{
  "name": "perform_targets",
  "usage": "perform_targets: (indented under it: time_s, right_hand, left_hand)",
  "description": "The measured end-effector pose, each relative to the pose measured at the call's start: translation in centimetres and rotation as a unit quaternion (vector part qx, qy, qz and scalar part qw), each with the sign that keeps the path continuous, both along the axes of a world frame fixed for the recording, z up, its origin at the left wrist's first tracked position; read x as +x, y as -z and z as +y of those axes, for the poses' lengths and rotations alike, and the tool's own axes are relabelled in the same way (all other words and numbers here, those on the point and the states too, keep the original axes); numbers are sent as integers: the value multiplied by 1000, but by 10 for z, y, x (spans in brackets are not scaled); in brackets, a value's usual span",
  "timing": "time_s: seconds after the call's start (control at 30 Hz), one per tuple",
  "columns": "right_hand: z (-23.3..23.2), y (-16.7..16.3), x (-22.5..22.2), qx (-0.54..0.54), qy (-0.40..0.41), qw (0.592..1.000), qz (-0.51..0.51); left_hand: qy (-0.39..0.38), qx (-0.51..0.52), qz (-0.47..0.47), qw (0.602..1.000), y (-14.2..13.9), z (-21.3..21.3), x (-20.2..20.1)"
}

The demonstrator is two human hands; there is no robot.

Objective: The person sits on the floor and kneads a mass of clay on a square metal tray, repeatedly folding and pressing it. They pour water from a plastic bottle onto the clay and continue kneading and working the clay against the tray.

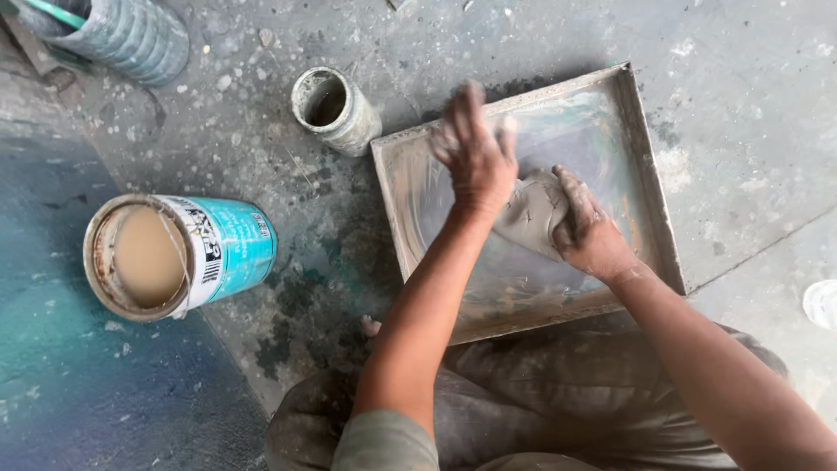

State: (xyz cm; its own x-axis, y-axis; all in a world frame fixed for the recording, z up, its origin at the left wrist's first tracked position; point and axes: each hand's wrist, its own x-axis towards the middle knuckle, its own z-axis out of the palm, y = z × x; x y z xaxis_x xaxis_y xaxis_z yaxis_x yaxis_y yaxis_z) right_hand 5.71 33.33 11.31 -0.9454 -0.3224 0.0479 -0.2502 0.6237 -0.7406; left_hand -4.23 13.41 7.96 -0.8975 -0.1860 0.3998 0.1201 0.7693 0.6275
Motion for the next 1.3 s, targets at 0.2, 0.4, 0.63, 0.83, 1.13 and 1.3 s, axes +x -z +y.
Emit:
perform_targets:
  time_s: [0.2, 0.4, 0.63, 0.83, 1.13, 1.3]
  right_hand:
    - [1, -13, -3, 65, 8, 997, 44]
    - [11, -35, 9, 38, -46, 986, 153]
    - [-73, -34, -17, 193, -183, 916, 300]
    - [-134, -12, -33, 377, -186, 884, 205]
    - [-135, -26, -76, 439, -46, 894, -75]
    - [-60, -34, -8, 232, 52, 971, 34]
  left_hand:
    - [239, -314, 99, 913, -11, -4, 12]
    - [14, 416, 68, 907, -22, -66, 4]
    - [-77, 612, -51, 785, -37, -165, 4]
    - [-204, 416, 6, 886, 12, -153, 10]
    - [-139, 31, -5, 990, -12, -129, 37]
    - [-141, 78, 2, 987, 2, -138, 37]
